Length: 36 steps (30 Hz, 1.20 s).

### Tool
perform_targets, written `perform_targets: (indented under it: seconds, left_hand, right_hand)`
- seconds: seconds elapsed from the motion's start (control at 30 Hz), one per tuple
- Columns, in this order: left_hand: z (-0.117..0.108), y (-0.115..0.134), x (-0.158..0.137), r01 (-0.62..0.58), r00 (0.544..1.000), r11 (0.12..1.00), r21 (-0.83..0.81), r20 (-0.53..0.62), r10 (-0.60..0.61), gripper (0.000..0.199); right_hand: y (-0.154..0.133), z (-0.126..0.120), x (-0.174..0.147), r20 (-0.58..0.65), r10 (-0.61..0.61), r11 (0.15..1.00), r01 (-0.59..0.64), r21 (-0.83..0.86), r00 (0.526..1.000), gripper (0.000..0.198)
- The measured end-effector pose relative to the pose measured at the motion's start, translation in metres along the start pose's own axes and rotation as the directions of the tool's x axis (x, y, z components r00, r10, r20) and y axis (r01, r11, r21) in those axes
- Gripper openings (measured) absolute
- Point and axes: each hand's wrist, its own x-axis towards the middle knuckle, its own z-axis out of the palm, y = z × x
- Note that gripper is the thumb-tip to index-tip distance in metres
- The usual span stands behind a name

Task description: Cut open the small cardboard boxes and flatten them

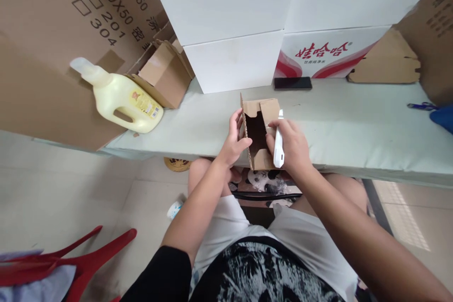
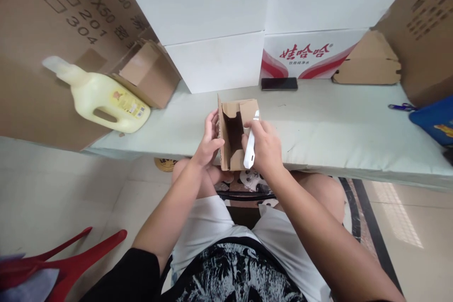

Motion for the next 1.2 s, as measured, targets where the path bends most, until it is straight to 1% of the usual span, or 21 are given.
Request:
perform_targets:
  seconds: [0.13, 0.23, 0.4, 0.5, 0.57, 0.73, 0.83, 0.93, 1.03, 1.1, 1.2]
  left_hand:
    - [-0.003, 0.005, -0.003, 0.036, 0.999, 0.971, -0.237, 0.004, -0.036, 0.094]
    - [0.001, 0.009, -0.005, 0.051, 0.998, 0.930, -0.363, -0.003, -0.056, 0.094]
    - [0.004, 0.008, -0.004, 0.054, 0.998, 0.903, -0.426, -0.013, -0.066, 0.090]
    - [0.004, 0.005, -0.003, 0.059, 0.997, 0.904, -0.424, -0.019, -0.074, 0.094]
    - [0.004, 0.005, -0.001, 0.067, 0.996, 0.908, -0.415, -0.020, -0.083, 0.096]
    - [0.010, 0.007, 0.003, 0.076, 0.996, 0.922, -0.381, -0.018, -0.090, 0.096]
    - [0.011, 0.010, 0.007, 0.087, 0.995, 0.935, -0.343, -0.013, -0.097, 0.096]
    - [0.008, 0.012, 0.010, 0.111, 0.993, 0.951, -0.288, 0.004, -0.114, 0.094]
    - [0.006, 0.011, 0.012, 0.111, 0.993, 0.963, -0.246, -0.001, -0.115, 0.092]
    - [0.006, 0.008, 0.012, 0.095, 0.995, 0.969, -0.229, -0.006, -0.098, 0.091]
    - [0.006, 0.002, 0.011, 0.070, 0.997, 0.975, -0.210, -0.018, -0.076, 0.088]
  right_hand:
    - [-0.001, 0.002, 0.000, 0.001, -0.039, 0.997, 0.039, -0.072, 0.999, 0.023]
    - [-0.002, 0.003, -0.001, 0.000, -0.046, 0.995, 0.045, -0.093, 0.999, 0.022]
    - [-0.003, 0.003, -0.001, 0.032, -0.059, 0.991, 0.062, -0.115, 0.998, 0.028]
    - [-0.002, 0.004, 0.000, 0.047, -0.060, 0.986, 0.067, -0.152, 0.997, 0.032]
    - [-0.001, 0.004, 0.002, 0.045, -0.039, 0.990, 0.045, -0.137, 0.998, 0.034]
    - [0.001, 0.001, 0.006, 0.004, 0.017, 1.000, -0.017, -0.017, 1.000, 0.029]
    - [0.002, -0.004, 0.010, -0.007, 0.104, 0.992, -0.103, 0.079, 0.995, 0.031]
    - [0.005, -0.010, 0.018, 0.042, 0.211, 0.957, -0.215, 0.193, 0.977, 0.034]
    - [0.013, -0.019, 0.027, 0.090, 0.303, 0.886, -0.315, 0.339, 0.949, 0.031]
    - [0.021, -0.024, 0.029, 0.093, 0.306, 0.842, -0.315, 0.438, 0.947, 0.029]
    - [0.041, -0.032, 0.028, 0.085, 0.266, 0.799, -0.269, 0.538, 0.960, 0.029]
